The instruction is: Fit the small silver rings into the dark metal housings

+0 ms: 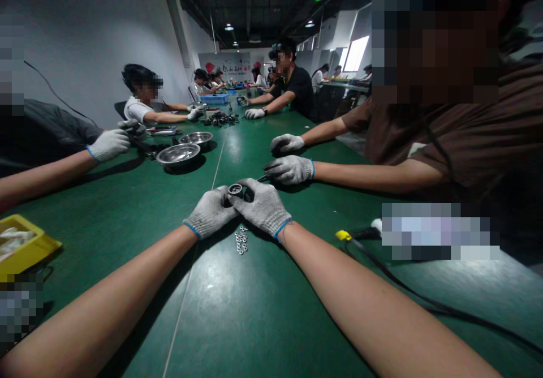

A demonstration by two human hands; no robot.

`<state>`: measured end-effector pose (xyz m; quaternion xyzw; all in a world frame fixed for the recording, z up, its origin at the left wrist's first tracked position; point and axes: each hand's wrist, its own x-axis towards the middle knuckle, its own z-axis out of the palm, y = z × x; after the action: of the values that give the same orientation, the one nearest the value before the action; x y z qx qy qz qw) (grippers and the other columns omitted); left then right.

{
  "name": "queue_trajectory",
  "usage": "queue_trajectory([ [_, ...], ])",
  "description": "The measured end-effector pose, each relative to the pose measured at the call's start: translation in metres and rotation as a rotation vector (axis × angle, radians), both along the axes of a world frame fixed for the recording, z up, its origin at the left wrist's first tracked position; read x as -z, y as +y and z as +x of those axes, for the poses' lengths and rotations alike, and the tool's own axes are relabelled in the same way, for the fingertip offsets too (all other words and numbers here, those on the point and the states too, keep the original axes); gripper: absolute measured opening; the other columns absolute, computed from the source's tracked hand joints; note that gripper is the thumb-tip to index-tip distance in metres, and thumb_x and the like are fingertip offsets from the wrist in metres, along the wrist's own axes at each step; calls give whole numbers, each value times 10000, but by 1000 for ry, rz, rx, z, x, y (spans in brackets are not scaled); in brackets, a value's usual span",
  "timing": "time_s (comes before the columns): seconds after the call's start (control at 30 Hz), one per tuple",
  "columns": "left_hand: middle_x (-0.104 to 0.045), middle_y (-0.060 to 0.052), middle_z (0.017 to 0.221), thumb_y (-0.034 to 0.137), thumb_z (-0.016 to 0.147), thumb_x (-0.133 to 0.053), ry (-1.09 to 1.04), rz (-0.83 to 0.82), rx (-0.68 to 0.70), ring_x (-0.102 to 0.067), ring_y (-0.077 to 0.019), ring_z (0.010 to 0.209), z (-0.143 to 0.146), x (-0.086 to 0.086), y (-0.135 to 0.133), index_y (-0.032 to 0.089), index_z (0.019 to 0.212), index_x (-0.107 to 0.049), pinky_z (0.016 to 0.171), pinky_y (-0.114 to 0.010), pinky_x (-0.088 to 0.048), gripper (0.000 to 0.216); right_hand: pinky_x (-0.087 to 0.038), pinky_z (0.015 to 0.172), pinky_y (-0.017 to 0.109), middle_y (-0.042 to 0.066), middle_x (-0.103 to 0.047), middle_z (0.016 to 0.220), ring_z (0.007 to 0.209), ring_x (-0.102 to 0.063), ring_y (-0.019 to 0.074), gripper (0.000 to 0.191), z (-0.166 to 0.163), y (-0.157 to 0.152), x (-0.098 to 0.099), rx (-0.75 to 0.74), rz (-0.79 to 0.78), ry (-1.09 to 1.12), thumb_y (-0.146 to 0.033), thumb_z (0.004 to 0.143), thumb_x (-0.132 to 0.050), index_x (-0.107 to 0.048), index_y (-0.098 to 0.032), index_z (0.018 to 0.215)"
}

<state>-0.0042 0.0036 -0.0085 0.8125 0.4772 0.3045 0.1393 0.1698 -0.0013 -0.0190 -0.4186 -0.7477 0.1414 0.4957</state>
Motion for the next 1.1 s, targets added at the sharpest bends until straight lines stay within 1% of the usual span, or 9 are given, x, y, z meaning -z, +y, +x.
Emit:
queue_trajectory([
  [0.17,-668,-31,773,322,859,-699,22,15,-10,-644,-185,704,1,1,0,178,791,-635,662,-287,-482,172,-610,803,326,67,-820,967,893,-786,238,235,0,0,0,36,15,-21,-363,875,-768,-757,-204,1048],
  [0.4,-682,-37,794,324,866,-697,20,26,3,-656,-185,720,1,2,0,172,820,-668,682,-290,-502,162,-606,810,337,82,-820,970,900,-790,251,268,1,0,1,57,11,-25,-409,893,-753,-746,-197,1057],
  [0.53,-677,-40,793,341,869,-690,26,24,0,-658,-193,727,0,3,0,170,828,-666,685,-298,-502,178,-605,822,347,89,-818,977,908,-791,259,281,1,0,2,62,20,-31,-423,896,-744,-740,-195,1061],
  [0.73,-683,-48,824,350,878,-668,32,35,18,-671,-208,764,-1,5,2,173,838,-654,703,-309,-512,183,-597,809,340,79,-814,962,897,-786,248,257,-1,0,1,64,-5,-24,-403,890,-738,-732,-202,1050],
  [0.83,-673,-42,807,327,878,-657,47,36,21,-660,-199,744,-1,4,2,177,815,-636,685,-301,-501,164,-580,777,328,76,-805,931,868,-774,242,246,-1,-1,0,63,-15,-47,-388,873,-741,-723,-195,1025],
  [0.97,-651,-31,777,298,870,-652,72,43,15,-634,-183,708,0,3,2,181,789,-618,658,-289,-475,145,-531,696,287,51,-782,859,770,-734,205,209,-1,-1,-2,62,-57,-64,-367,839,-750,-693,-197,947],
  [1.1,-635,-20,760,288,863,-657,77,48,23,-617,-174,692,0,3,1,186,771,-617,651,-283,-468,143,-482,650,267,32,-750,799,702,-688,178,211,-1,-2,-4,75,-95,-94,-384,826,-746,-648,-204,873],
])
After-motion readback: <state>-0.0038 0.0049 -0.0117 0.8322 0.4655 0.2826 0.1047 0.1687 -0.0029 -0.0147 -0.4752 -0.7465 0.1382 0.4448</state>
